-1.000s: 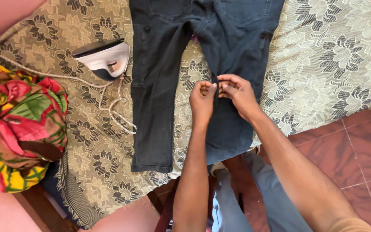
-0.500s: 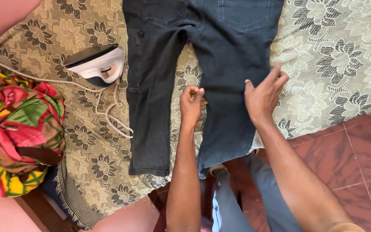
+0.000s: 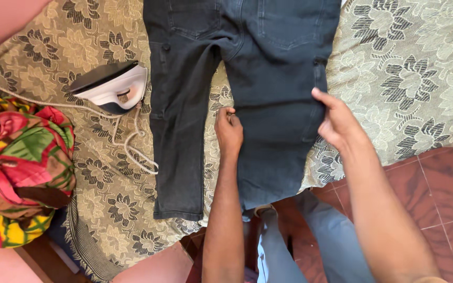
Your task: The person lays out a pair of black jeans on a bed and uses an iron to press the fabric, moving the tool along the legs and seat of the garment.
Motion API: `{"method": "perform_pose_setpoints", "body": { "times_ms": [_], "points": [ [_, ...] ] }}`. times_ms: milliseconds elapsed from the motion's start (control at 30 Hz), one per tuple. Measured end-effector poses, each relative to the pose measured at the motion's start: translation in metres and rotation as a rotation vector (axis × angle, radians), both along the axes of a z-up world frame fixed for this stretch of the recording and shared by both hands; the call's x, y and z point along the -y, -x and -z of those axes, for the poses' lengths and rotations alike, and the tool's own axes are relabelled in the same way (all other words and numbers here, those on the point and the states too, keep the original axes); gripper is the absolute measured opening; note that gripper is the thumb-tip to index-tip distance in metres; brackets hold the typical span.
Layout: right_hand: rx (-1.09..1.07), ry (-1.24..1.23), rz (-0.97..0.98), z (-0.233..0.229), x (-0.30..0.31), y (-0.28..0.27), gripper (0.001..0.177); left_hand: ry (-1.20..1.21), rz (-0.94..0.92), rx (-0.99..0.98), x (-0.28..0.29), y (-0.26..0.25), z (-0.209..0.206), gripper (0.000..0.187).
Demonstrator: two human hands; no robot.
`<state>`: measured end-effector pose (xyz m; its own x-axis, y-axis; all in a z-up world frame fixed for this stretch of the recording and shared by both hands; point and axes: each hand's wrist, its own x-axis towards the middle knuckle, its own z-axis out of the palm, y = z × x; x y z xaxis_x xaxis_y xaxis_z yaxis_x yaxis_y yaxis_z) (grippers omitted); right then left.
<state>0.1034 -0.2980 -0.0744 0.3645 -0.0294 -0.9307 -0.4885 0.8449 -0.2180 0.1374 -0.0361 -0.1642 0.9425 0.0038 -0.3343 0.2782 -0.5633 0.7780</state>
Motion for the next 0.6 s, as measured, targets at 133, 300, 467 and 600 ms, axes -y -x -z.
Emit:
{"method": "perform_pose_setpoints", "body": {
  "times_ms": [133, 300, 467, 600],
  "points": [
    [0.310, 0.298, -0.010, 0.017, 0.007, 0.012, 0.033, 0.046, -0.014, 0.214, 0.011, 0.005, -0.020, 0.031],
    [0.003, 1.269, -0.775, 0.034, -0.007, 0.024, 0.029, -0.248, 0.076, -0.055, 0.019, 0.009, -0.032, 0.013],
    [-0.031, 1.185, -0.882, 0.035, -0.006, 0.022, 0.032, -0.330, 0.055, -0.101, 0.017, 0.010, -0.005, 0.012],
    [0.369, 0.902, -0.447, 0.039, -0.004, 0.025, 0.029, 0.299, -0.401, -0.310, 0.009, -0.012, 0.011, 0.018]
  ]
}}
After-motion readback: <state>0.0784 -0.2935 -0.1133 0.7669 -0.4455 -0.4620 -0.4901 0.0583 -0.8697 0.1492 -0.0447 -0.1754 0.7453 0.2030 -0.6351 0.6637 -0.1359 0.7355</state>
